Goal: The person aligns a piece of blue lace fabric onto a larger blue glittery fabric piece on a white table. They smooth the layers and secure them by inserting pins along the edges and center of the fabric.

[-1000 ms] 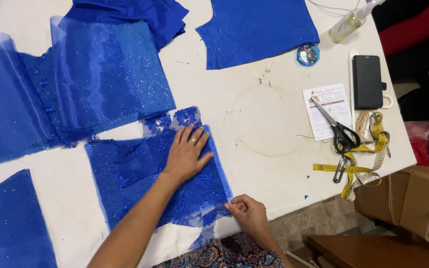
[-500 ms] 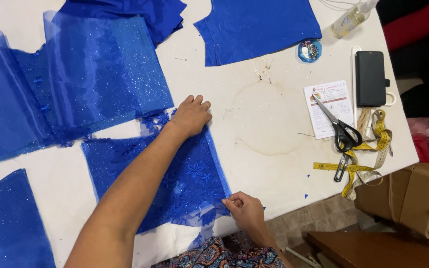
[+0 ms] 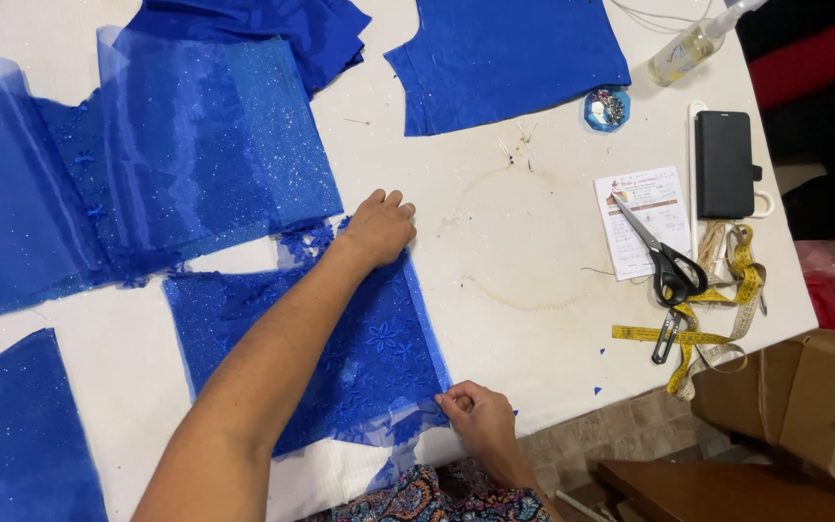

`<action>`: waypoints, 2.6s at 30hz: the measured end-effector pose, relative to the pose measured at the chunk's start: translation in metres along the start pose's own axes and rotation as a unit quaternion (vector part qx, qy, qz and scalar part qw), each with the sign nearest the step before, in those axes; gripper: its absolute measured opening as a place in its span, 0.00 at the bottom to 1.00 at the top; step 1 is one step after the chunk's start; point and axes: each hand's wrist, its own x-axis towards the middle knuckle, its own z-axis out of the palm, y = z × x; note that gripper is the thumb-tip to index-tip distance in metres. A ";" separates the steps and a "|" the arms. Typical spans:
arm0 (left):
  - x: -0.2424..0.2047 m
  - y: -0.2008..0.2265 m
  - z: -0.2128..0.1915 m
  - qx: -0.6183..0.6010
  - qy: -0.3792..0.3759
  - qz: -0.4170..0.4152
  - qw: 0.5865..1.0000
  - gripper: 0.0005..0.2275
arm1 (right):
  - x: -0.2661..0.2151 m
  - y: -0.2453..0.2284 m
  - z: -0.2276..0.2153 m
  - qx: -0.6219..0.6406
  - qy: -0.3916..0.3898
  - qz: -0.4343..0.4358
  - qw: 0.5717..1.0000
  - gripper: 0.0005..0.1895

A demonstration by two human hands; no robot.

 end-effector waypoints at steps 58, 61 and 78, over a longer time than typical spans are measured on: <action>-0.160 0.163 0.052 -0.292 0.320 -0.050 0.900 0.25 | 0.001 0.074 0.019 -0.192 0.116 -0.376 0.899 0.06; -0.161 0.164 0.053 -0.293 0.292 -0.058 0.909 0.26 | 0.001 0.082 0.016 -0.182 0.095 -0.328 0.922 0.05; -0.164 0.164 0.048 -0.265 0.273 -0.045 0.924 0.39 | -0.016 0.131 -0.018 -0.116 0.112 -0.304 0.939 0.03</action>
